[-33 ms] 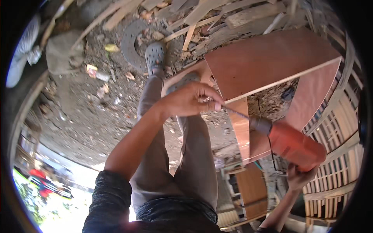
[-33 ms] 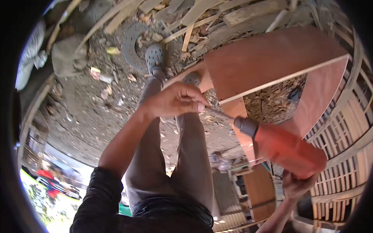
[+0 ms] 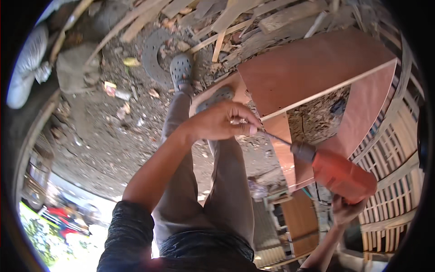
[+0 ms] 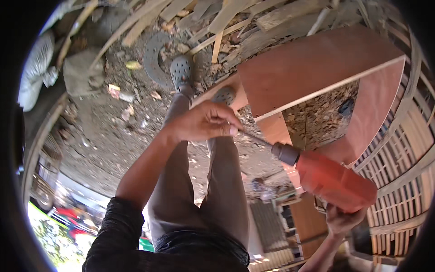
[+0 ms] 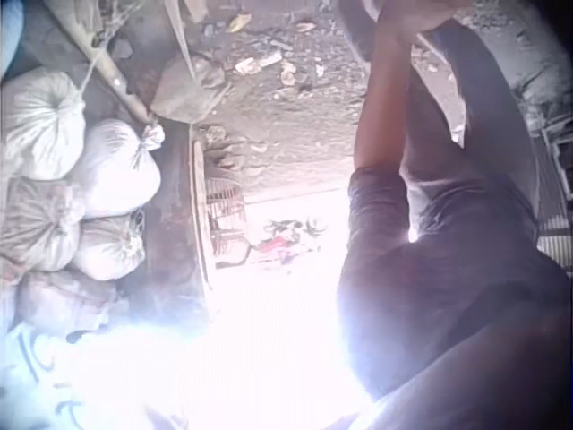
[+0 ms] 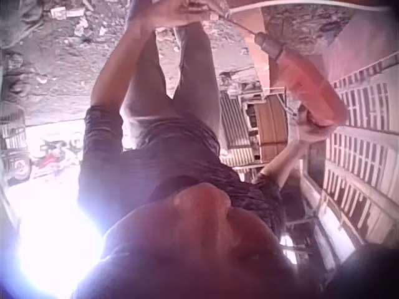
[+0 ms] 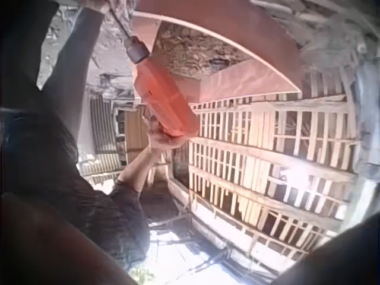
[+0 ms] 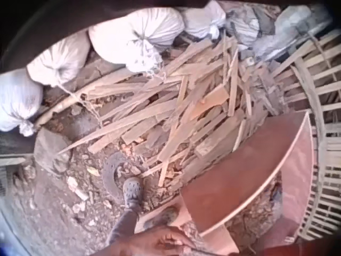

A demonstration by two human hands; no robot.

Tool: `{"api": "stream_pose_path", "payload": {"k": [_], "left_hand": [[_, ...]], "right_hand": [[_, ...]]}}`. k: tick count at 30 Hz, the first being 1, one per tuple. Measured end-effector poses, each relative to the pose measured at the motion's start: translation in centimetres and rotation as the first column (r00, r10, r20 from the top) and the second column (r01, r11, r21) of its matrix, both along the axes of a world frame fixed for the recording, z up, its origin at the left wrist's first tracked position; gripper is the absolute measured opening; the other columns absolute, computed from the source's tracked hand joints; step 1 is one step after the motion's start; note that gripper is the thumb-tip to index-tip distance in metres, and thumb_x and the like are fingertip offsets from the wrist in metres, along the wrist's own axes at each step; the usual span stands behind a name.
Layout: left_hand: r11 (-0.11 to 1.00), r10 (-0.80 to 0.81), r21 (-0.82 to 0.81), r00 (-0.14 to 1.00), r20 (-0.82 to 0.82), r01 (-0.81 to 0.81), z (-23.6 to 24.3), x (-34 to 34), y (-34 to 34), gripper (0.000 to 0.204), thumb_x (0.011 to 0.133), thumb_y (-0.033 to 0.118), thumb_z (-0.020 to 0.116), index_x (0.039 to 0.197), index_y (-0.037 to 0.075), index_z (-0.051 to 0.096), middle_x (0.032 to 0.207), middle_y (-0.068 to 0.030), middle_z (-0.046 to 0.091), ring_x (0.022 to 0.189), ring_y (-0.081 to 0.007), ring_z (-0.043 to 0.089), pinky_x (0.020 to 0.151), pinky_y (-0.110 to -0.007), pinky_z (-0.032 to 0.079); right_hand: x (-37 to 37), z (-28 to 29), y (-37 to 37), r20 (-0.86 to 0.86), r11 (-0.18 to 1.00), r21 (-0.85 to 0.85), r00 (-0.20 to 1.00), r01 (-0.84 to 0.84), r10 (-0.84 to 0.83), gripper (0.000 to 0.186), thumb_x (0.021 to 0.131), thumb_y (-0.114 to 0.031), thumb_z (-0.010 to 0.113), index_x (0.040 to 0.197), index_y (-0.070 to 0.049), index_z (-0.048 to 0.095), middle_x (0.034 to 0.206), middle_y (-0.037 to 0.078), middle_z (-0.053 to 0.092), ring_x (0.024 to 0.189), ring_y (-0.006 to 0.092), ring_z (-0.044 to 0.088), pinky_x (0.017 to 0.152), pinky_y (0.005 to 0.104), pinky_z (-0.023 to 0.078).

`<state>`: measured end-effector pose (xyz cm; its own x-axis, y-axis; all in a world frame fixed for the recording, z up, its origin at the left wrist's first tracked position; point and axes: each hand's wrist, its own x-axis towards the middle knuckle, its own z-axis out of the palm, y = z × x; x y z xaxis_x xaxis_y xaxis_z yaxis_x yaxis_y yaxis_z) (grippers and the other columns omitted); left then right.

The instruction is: The person drills holes into a wooden shelf unit using a power drill.

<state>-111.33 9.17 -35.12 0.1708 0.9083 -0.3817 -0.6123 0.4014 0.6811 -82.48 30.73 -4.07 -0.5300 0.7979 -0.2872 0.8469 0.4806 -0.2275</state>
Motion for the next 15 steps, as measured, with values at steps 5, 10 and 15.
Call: {"api": "stream_pose_path", "payload": {"k": [5,10,15], "left_hand": [[0.940,-0.263,0.148,0.929,-0.262,0.307,4.1,-0.1,2.5,0.021,0.098,0.024,0.073,0.110,0.006,0.076,0.106,-0.0057,0.069,0.102,-0.0149,0.066,0.092,-0.032,0.054],[0.966,-0.252,0.025,0.956,-0.154,0.258,3.7,1.4,1.9,0.021,0.099,0.021,0.072,0.110,0.003,0.075,0.106,-0.0024,0.068,0.101,-0.0124,0.064,0.087,-0.030,0.051],[0.958,-0.229,-0.154,0.968,0.108,0.244,3.5,2.0,0.6,0.022,0.098,0.019,0.072,0.110,0.001,0.074,0.106,-0.0020,0.068,0.101,-0.0099,0.062,0.088,-0.029,0.050]], "right_hand": [[5.8,2.1,-4.4,-0.032,0.997,0.055,0.998,0.050,-0.048,0.088,0.081,-0.033,0.086,0.145,0.008,0.042,0.129,0.020,0.060,0.109,0.0263,0.066,0.091,0.0367,0.053],[3.6,2.3,-3.8,0.109,0.980,-0.067,0.977,0.189,-0.181,0.088,0.081,-0.034,0.087,0.145,0.007,0.043,0.127,0.021,0.061,0.106,0.0286,0.067,0.086,0.0381,0.054],[7.4,1.2,-8.4,0.027,0.920,-0.069,0.923,0.386,-0.385,0.097,0.079,-0.045,0.088,0.147,0.006,0.042,0.128,0.019,0.059,0.116,0.0280,0.062,0.095,0.0385,0.050]]}}
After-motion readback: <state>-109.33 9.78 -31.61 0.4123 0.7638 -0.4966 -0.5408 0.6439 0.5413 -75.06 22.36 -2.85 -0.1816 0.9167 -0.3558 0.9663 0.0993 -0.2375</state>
